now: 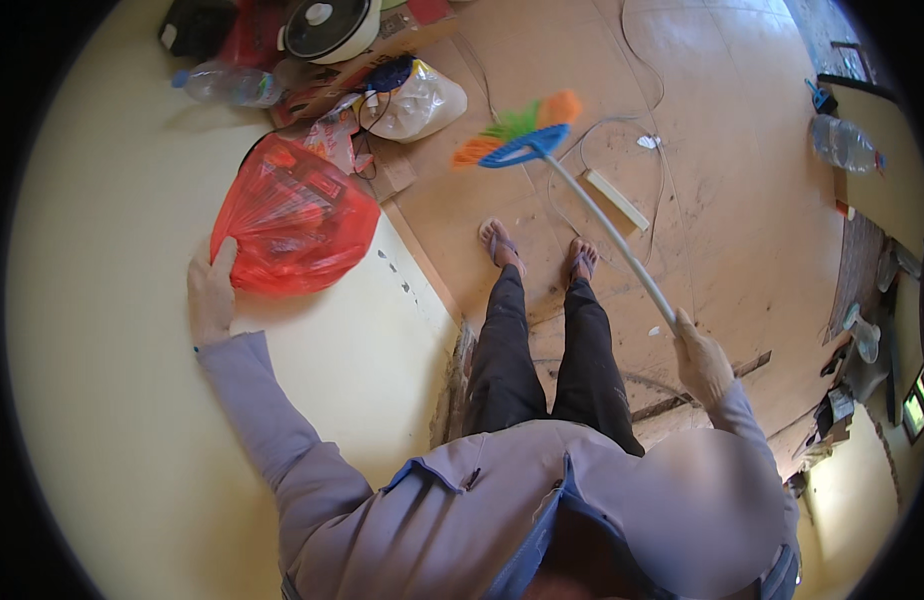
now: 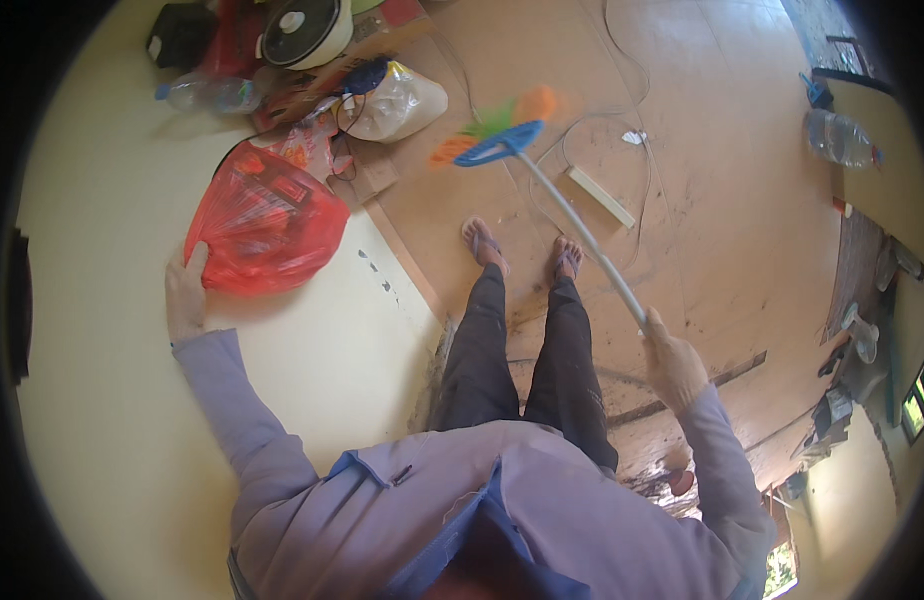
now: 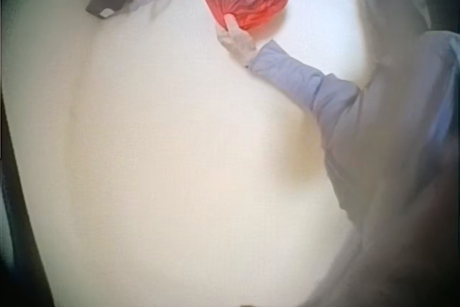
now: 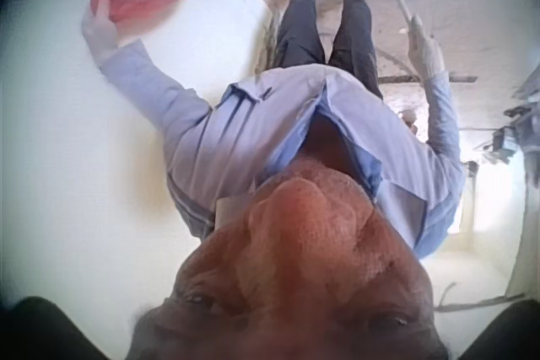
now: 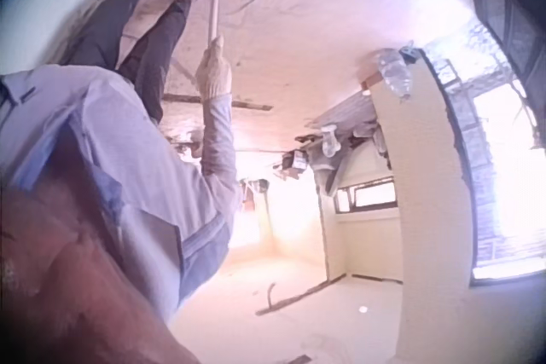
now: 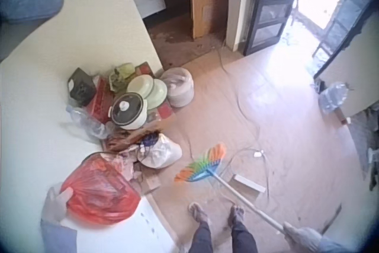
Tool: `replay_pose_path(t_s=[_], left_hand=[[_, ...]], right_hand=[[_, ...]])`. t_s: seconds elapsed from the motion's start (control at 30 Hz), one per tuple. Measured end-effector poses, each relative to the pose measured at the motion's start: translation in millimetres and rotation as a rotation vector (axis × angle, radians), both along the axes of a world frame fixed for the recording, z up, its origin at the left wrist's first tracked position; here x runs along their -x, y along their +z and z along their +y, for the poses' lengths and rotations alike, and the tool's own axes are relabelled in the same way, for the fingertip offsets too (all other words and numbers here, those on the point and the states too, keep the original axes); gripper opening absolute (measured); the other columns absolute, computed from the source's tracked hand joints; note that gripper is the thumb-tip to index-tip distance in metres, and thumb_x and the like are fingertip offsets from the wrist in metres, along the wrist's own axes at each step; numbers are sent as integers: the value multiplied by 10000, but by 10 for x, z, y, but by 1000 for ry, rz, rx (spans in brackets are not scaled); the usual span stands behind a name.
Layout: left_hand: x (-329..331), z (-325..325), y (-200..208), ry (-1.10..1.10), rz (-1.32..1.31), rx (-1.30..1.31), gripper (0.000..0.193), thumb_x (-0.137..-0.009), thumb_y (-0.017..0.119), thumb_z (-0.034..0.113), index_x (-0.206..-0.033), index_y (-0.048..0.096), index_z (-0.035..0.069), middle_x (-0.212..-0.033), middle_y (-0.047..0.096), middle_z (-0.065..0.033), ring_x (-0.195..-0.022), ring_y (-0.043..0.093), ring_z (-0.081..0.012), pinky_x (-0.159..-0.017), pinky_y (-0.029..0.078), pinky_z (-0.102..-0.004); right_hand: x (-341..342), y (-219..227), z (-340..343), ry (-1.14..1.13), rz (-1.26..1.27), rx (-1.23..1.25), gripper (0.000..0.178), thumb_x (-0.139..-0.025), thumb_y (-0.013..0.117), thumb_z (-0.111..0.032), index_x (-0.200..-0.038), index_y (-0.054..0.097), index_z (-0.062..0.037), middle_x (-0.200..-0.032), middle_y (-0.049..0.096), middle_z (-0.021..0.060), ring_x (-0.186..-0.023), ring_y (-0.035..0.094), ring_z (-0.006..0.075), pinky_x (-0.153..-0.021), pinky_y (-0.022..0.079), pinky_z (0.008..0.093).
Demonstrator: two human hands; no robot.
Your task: The person uses an angle grinder on the floor, then switches to a broom to sweep debris. They move a plastic bag and a water bottle to clear the area before sweeping.
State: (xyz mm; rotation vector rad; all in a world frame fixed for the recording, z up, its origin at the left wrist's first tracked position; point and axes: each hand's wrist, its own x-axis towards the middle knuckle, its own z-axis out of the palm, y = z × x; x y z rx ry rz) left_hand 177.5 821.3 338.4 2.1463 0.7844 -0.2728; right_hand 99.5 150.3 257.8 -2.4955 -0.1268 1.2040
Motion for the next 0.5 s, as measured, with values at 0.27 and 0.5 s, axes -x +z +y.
replay_pose_path(t_s=[0.27, 0.5], left_hand=[[1100, -945, 964, 168, 26, -124, 429, -991, 530, 211, -1286, 600, -92, -1172, 687, -148, -1039, 632, -230, -945, 479, -341], [2237, -1595, 1878, 288, 108, -256, 423, -978, 522, 203, -1267, 601, -95, -1124, 689, -177, -1007, 641, -273, -929, 486, -356]], right_hand=[[-513, -2297, 1173, 149, -171, -159, 456, -929, 567, -137, -1369, 474, -58, -832, 681, 259, -777, 680, 445, -658, 510, 531], [150, -1307, -60, 455, 102, -171, 427, -946, 537, -132, -1366, 513, -59, -867, 692, 268, -796, 684, 464, -681, 528, 533]])
